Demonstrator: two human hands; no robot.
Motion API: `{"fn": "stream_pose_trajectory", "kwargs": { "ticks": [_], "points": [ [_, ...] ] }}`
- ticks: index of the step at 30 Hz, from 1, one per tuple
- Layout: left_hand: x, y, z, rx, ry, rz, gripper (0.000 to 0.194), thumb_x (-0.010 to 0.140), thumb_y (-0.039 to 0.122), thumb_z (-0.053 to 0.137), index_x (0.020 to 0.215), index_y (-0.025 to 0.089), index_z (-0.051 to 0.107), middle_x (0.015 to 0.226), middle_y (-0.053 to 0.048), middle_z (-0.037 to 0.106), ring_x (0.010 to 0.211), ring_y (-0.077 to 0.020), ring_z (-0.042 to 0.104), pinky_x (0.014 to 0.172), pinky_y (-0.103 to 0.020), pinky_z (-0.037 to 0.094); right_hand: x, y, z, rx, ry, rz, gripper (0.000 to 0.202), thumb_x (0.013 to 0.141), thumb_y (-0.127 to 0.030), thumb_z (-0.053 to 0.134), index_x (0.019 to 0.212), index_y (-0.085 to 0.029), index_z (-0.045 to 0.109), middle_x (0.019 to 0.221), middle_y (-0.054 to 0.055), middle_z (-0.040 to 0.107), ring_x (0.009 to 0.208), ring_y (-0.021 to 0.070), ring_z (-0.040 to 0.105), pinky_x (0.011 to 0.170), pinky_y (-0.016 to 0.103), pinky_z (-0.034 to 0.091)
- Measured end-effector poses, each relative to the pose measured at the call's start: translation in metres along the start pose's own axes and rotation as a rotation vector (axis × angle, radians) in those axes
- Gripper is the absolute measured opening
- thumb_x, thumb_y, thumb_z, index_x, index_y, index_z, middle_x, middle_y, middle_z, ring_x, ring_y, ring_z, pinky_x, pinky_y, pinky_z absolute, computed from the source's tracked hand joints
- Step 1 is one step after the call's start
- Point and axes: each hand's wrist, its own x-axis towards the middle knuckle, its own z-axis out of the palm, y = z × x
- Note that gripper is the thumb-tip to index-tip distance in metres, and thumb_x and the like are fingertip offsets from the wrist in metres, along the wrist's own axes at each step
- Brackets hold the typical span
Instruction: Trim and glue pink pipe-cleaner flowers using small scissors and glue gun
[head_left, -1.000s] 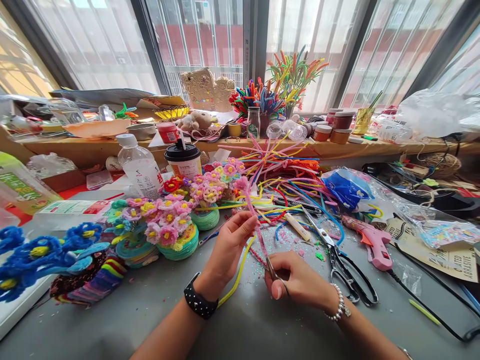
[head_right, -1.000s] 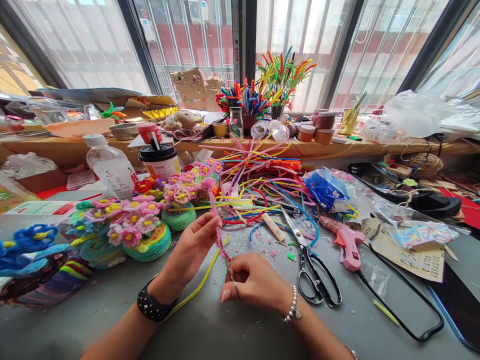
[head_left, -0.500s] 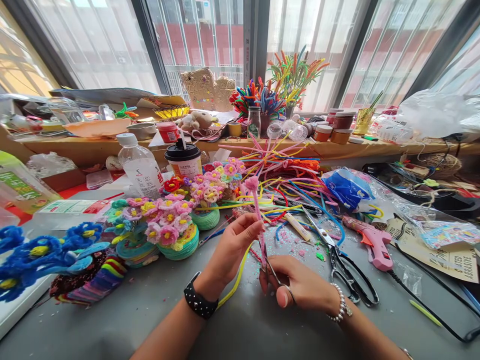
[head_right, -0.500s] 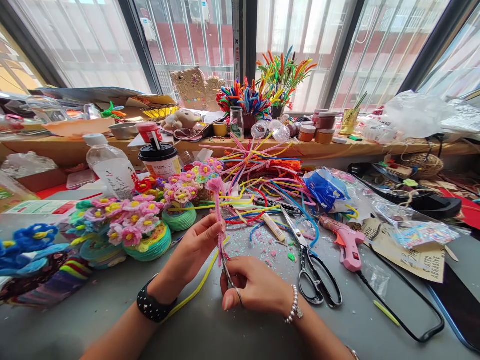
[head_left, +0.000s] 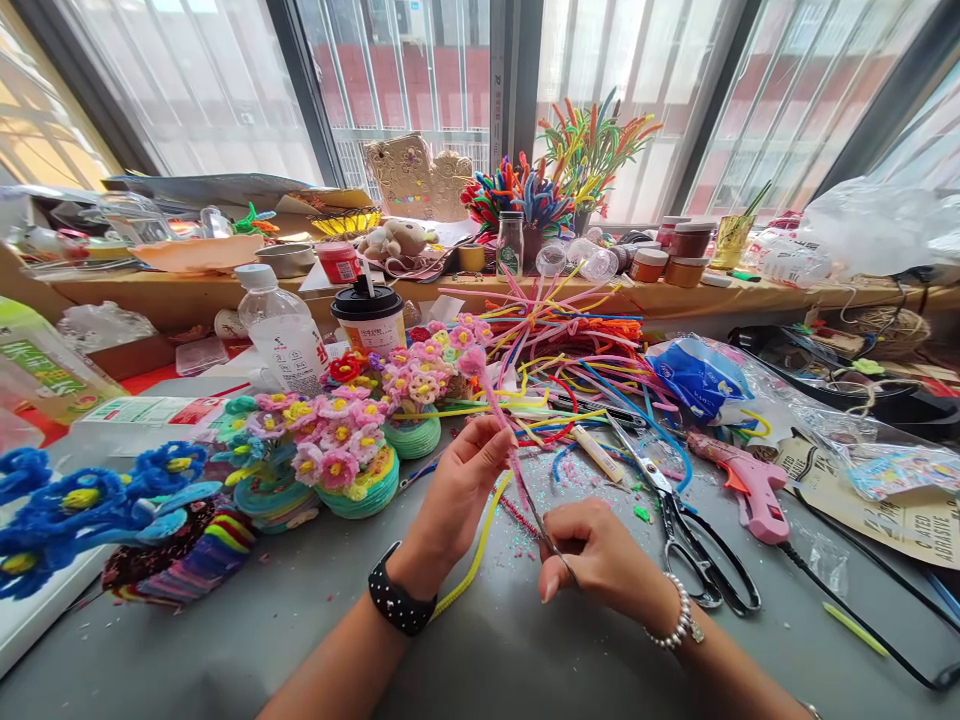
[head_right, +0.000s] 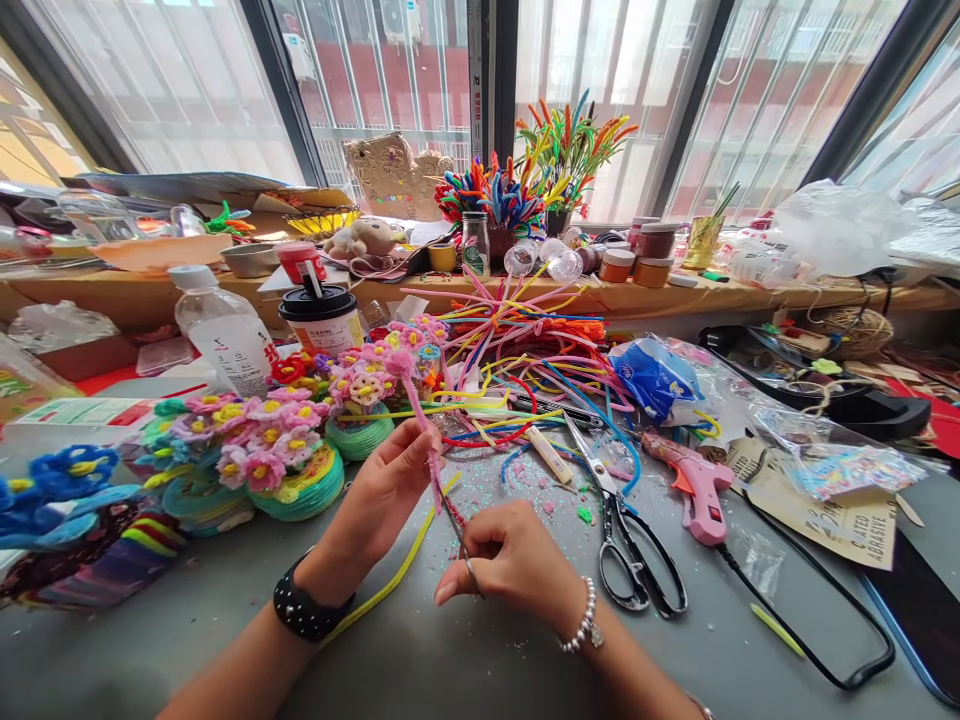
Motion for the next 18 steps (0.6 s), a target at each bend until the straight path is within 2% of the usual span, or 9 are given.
{"fn": "stream_pose_trajectory", "kwargs": {
  "ticks": [9,13,18],
  "points": [
    [0.0009,0.0003,-0.0009,-0.005,0.019,0.039,0.006,0.068,0.018,0.064,0.071,0.016,0.06,0.066,0.004,0.053,0.058,-0.0046,0.045,0.058,-0.017,0.037,0.0009,-0.0039,0.0005,0.026,0.028,0.04,0.064,0.054,-0.073,0.05,0.035,-0.016,0.027,0.037,-0.006,0.026,0.04,0.0052,0.023,0.039,0.021,0.018],
    [0.0,-0.0003,-0.0003,-0.009,0.014,0.019,0.006,0.068,0.018,0.063,0.072,0.017,0.059,0.067,0.004,0.053,0.058,-0.0046,0.045,0.058,-0.017,0.036,-0.0007,-0.001,0.0002,0.096,-0.062,0.03,0.066,0.05,-0.081,0.038,0.042,-0.015,0.04,0.042,-0.005,0.033,0.044,0.0067,0.028,0.041,0.02,0.022],
    [-0.0039,0.0017,0.0048,0.065,-0.078,-0.051,0.005,0.068,0.018,0.063,0.069,0.016,0.058,0.064,0.003,0.051,0.056,-0.0054,0.042,0.057,-0.018,0.035,-0.0033,0.0001,-0.0016,0.118,-0.166,-0.007,0.074,0.05,-0.083,0.029,0.056,-0.013,0.051,0.048,-0.004,0.036,0.048,0.0076,0.03,0.044,0.02,0.023]
  ]
}}
